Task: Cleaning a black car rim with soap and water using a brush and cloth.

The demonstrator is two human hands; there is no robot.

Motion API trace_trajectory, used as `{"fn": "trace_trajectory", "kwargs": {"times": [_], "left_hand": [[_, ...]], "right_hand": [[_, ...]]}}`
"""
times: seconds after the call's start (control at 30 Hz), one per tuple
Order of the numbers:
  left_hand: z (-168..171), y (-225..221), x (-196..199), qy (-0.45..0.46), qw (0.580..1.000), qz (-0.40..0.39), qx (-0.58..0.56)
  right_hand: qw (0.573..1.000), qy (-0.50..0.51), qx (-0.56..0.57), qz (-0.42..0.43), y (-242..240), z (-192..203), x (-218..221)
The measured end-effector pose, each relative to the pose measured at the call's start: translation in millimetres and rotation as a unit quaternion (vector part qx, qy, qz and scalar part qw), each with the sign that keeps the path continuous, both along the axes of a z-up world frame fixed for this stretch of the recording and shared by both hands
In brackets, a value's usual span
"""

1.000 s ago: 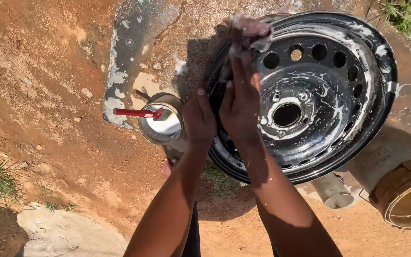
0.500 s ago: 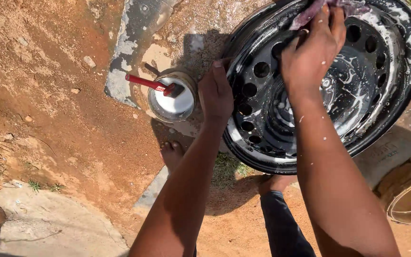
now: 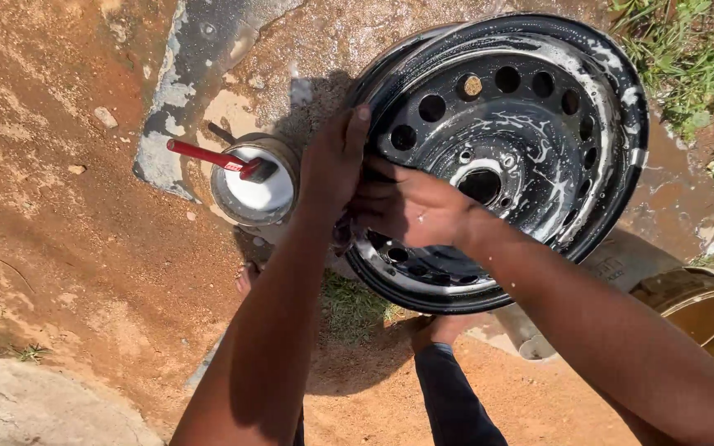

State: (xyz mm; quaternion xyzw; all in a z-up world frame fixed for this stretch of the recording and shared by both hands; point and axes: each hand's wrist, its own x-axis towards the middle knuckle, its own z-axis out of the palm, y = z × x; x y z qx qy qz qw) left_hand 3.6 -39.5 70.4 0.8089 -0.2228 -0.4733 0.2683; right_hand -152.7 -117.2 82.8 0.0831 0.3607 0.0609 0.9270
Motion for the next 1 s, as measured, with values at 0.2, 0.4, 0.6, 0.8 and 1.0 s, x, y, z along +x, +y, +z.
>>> {"fn": "trace_trajectory", "kwargs": {"times": [0.2,0.4,0.6,0.8,1.0], "left_hand": [[2.5,0.7,-0.3,0.022,0.999,-0.015,-0.025],[5.3,-1.3,-6.9,-0.067,0.997,0.003,0.033],[3.4,-1.0,-6.0,-0.095,0.995,0.0,0.013],[-1.2,2.4,-3.6,-0.106,0.994,0.006,-0.01],[0.5,6.6,-3.4,-0.052,0.998,0.004,-0.031]], "right_hand": [[0.637,-0.165,0.696,-0.288,-115.3,-8.6,-41.9],[-0.211,-0.281,0.782,-0.515,-106.0,34.4,-157.2],[-0.293,-0.555,0.658,-0.415,-55.9,-20.3,-184.2],[-0.347,-0.617,0.682,-0.186,-88.9,-45.1,-72.8],[-0.319,-0.233,0.881,-0.259,8.1,20.3,39.6]]}}
